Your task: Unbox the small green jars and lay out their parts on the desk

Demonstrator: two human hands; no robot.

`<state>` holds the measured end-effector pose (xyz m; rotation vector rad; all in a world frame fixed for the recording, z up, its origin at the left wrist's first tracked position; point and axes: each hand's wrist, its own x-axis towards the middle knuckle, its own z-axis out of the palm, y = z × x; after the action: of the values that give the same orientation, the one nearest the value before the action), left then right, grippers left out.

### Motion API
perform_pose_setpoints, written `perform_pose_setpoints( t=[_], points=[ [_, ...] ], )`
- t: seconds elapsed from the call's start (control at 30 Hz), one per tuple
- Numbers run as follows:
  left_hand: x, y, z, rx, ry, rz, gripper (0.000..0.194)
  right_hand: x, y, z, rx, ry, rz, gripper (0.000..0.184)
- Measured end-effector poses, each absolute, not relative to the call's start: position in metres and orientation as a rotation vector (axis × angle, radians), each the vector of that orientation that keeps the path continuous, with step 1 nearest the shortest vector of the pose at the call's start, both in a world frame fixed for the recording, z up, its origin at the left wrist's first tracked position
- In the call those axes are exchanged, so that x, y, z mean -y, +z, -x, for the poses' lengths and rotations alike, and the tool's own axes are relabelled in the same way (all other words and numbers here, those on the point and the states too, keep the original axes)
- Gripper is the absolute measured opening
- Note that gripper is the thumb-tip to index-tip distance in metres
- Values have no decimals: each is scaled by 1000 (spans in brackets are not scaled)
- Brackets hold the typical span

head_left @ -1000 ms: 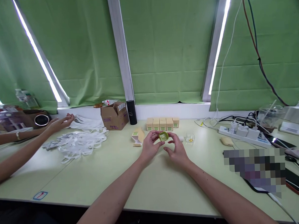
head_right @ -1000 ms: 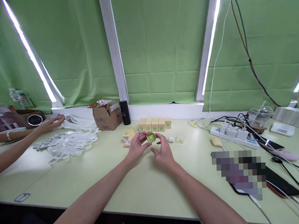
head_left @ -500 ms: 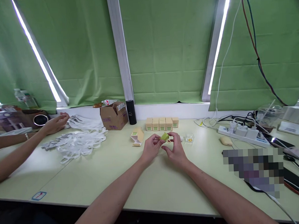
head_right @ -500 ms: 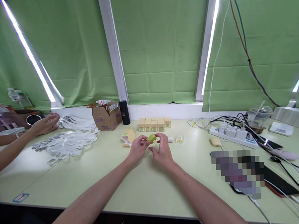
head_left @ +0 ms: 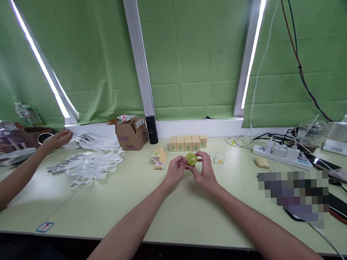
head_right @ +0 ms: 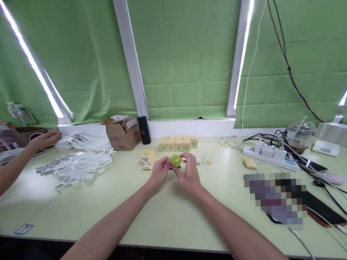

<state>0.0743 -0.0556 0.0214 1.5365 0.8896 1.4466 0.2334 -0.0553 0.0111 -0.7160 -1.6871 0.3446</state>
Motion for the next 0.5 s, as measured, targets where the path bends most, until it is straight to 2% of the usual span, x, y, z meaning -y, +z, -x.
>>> perform_pose_setpoints(
  t=[0.17,0.4,0.5],
  points=[
    [52,20,-71,-989,1525,-1615,49,57,13,-235,1689,362,703,42],
    [57,31,-71,-1224,1655,-1867,19,56,14,-238,1665,382,693,40],
    [61,35,-72,-1297,1629,-1918,20,57,16,-238,1656,392,691,40]
  ],
)
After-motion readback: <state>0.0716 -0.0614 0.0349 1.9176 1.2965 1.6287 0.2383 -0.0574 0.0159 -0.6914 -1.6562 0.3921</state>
